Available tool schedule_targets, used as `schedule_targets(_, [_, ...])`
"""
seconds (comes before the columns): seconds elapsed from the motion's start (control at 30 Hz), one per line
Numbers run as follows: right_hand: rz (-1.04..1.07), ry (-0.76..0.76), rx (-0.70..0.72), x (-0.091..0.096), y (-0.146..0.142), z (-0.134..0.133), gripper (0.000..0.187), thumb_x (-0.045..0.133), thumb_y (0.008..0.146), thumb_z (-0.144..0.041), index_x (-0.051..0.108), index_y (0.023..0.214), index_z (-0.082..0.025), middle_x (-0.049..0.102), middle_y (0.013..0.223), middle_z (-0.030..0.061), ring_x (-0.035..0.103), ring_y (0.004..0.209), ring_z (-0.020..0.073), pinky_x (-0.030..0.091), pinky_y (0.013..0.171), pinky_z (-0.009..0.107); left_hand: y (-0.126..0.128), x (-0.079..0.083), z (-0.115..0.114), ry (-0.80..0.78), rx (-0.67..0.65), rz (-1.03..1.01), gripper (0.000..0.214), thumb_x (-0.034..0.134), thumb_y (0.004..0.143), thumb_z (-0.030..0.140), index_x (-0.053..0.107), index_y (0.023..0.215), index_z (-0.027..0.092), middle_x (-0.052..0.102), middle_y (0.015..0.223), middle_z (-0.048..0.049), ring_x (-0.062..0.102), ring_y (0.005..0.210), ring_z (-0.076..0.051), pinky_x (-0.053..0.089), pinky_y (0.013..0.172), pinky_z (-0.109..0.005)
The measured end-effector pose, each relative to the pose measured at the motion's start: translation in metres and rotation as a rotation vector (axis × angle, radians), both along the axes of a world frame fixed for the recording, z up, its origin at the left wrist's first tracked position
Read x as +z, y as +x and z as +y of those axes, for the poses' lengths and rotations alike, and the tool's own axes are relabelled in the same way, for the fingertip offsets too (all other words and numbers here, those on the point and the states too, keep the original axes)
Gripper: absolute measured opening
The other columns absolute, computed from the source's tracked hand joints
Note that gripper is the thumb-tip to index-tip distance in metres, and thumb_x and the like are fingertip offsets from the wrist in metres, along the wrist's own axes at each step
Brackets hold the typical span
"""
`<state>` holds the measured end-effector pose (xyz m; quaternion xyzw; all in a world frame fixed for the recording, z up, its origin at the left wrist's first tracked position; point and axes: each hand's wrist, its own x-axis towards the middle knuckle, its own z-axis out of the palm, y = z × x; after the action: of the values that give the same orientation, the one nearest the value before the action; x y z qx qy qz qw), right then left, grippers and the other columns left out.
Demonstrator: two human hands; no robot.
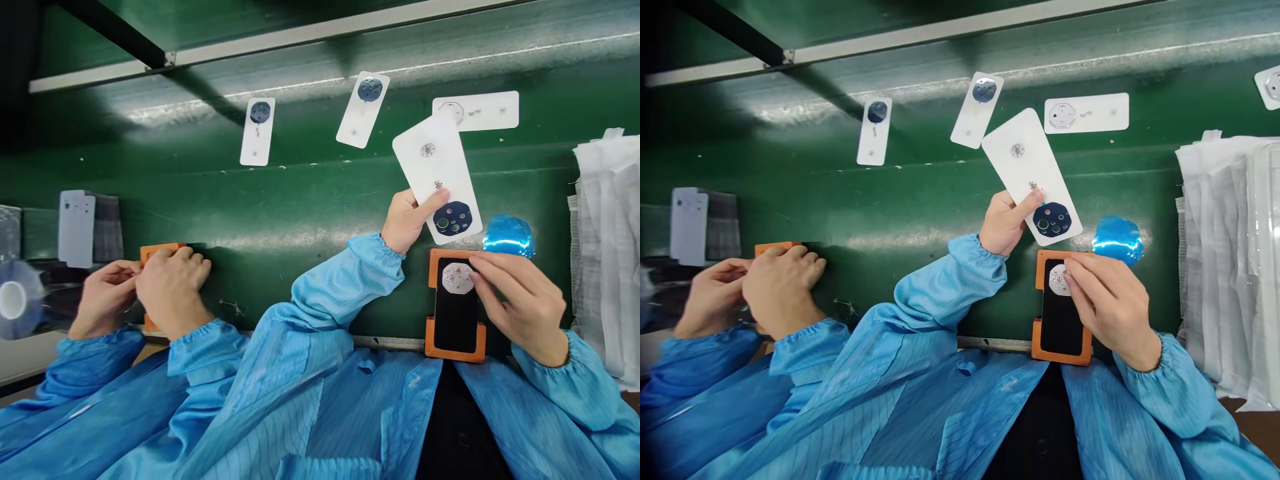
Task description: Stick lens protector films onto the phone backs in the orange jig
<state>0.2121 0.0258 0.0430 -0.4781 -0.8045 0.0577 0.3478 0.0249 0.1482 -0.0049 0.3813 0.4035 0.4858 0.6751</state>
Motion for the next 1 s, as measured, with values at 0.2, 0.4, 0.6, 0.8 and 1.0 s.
schedule_targets(0.2, [0.095, 0.066, -0.123, 0.011, -0.009, 0.025, 0.022, 0.072, 0.09, -0.009, 0.072, 0.106, -0.024, 0.078, 0.097, 0.004, 0.074, 0.084, 0.02, 0.062, 0.076, 0.033, 0.004, 0.009, -0.011, 0.085, 0.053, 0.065, 0.043, 0.09, 0.072, 0.056, 0.082, 0.09, 0.019, 0.082, 0.101, -0.0048, 0.077, 0.101, -0.027, 0.062, 0.089, -0.037])
schedule_targets(0.4, [-0.222, -0.074, 0.161, -0.012, 0.002, -0.005, 0.016, 0.071, 0.092, -0.01, 0.07, 0.107, -0.015, 0.076, 0.11, 0.0129, 0.072, 0.098, 0.0276, 0.058, 0.077, 0.041, 0.003, 0.011, -0.007, 0.08, 0.133, -0.001, 0.043, 0.091, 0.07, 0.056, 0.082, 0.09, 0.019, 0.08, 0.098, -0.0033, 0.076, 0.098, -0.024, 0.062, 0.086, -0.035])
schedule_targets(0.6, [-0.123, -0.09, 0.11, -0.006, 0.005, -0.006, 0.023, 0.072, 0.091, -0.009, 0.07, 0.113, -0.017, 0.076, 0.112, 0.011, 0.073, 0.1, 0.0265, 0.06, 0.085, 0.042, 0.004, 0.009, -0.011, 0.037, 0.066, 0.084, 0.046, 0.087, 0.073, 0.061, 0.078, 0.081, 0.016, 0.075, 0.076, -0.0034, 0.071, 0.07, -0.017, 0.057, 0.062, -0.03])
schedule_targets(0.8, [0.226, -0.058, -0.293, 0.013, -0.017, 0.029, 0.01, 0.069, 0.094, -0.015, 0.072, 0.096, -0.025, 0.074, 0.087, 0.0042, 0.071, 0.078, 0.0224, 0.06, 0.068, 0.039, 0.007, 0.024, -0.029, 0.121, -0.095, 0.151, 0.05, 0.076, 0.083, 0.066, 0.078, 0.084, 0.016, 0.078, 0.085, -0.006, 0.073, 0.074, -0.019, 0.061, 0.068, -0.032])
schedule_targets(1.0, [0.349, -0.018, -0.382, 0.0, -0.024, 0.04, 0.008, 0.072, 0.093, -0.024, 0.07, 0.086, -0.021, 0.07, 0.084, 0.0044, 0.068, 0.078, 0.0203, 0.061, 0.069, 0.038, 0.009, 0.019, -0.043, 0.29, -0.152, 0.161, 0.044, 0.068, 0.093, 0.062, 0.079, 0.107, 0.022, 0.079, 0.108, -0.0061, 0.074, 0.105, -0.023, 0.061, 0.09, -0.036])
